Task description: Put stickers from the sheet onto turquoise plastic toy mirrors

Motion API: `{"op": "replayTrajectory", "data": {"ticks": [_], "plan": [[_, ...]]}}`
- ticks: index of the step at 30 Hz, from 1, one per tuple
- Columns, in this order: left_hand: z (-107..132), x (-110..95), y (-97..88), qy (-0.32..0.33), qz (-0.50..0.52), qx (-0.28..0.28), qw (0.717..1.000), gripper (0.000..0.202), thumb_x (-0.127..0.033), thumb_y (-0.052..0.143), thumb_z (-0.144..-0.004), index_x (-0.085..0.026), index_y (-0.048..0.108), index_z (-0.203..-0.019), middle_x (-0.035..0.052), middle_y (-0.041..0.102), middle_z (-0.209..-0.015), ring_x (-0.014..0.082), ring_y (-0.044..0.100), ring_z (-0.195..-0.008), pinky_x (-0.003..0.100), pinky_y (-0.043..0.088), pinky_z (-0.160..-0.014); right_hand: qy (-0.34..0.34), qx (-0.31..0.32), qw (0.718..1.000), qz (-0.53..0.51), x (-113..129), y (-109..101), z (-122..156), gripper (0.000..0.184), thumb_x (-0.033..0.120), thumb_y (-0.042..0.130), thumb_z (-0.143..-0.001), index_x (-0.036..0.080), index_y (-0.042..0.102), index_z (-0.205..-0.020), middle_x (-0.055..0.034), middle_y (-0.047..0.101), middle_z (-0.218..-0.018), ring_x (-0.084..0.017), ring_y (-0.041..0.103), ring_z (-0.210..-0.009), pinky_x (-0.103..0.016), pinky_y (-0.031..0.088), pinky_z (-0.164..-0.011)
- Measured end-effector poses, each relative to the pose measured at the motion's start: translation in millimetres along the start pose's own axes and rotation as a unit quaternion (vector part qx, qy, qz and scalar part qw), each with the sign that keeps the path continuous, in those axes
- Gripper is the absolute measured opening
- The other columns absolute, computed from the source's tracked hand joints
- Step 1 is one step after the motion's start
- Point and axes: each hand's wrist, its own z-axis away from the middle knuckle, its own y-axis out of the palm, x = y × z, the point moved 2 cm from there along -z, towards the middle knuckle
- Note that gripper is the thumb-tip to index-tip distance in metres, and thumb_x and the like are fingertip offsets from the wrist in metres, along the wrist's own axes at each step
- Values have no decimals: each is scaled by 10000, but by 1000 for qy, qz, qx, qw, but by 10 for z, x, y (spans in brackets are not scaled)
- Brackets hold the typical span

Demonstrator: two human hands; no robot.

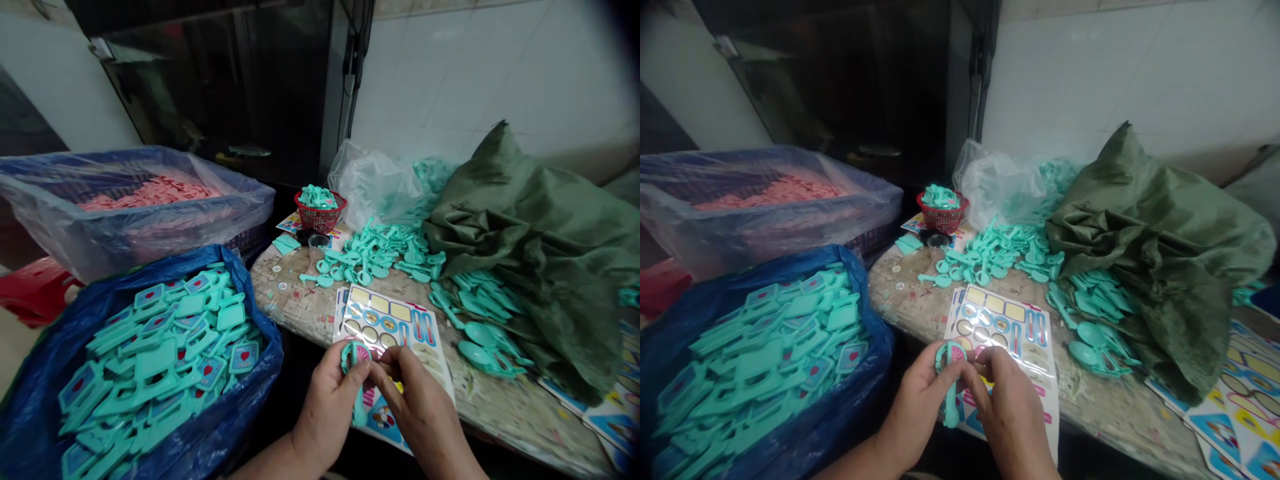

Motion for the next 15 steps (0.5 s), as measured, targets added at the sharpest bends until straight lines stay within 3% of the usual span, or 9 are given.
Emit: {"op": "replayTrajectory", "data": {"ticks": [4,10,12,15], "plan": [[9,8,-66,0,-75,-3,997,246,-346,596,-805,-188,630,-991,30,680,-933,183,605,-877,277,479,-801,28,-3,993,111,-135,-46,-4,432,649,531,-698,227,482,-768,-20,579,-677,-205,534,-606,-300,377,-540],[23,-37,-151,-52,-112,95,988,280,-362,622,-779,-191,629,-1001,17,691,-876,171,629,-797,264,505,-746,53,6,998,-17,-107,48,62,342,507,599,-692,224,408,-709,59,397,-612,-128,403,-565,-241,328,-515],[15,-126,-270,-38,-169,56,983,292,-406,616,-776,-192,626,-974,15,706,-865,183,644,-795,264,513,-732,54,8,995,-83,-88,45,50,341,505,566,-734,222,382,-685,66,336,-609,-114,357,-565,-230,308,-510],[9,-425,-658,43,-238,-125,962,283,-454,540,-818,-216,587,-964,-16,728,-869,184,661,-771,294,520,-749,65,7,990,-127,-172,-77,0,345,520,496,-797,218,383,-676,72,269,-595,-107,314,-552,-228,291,-511]]}}
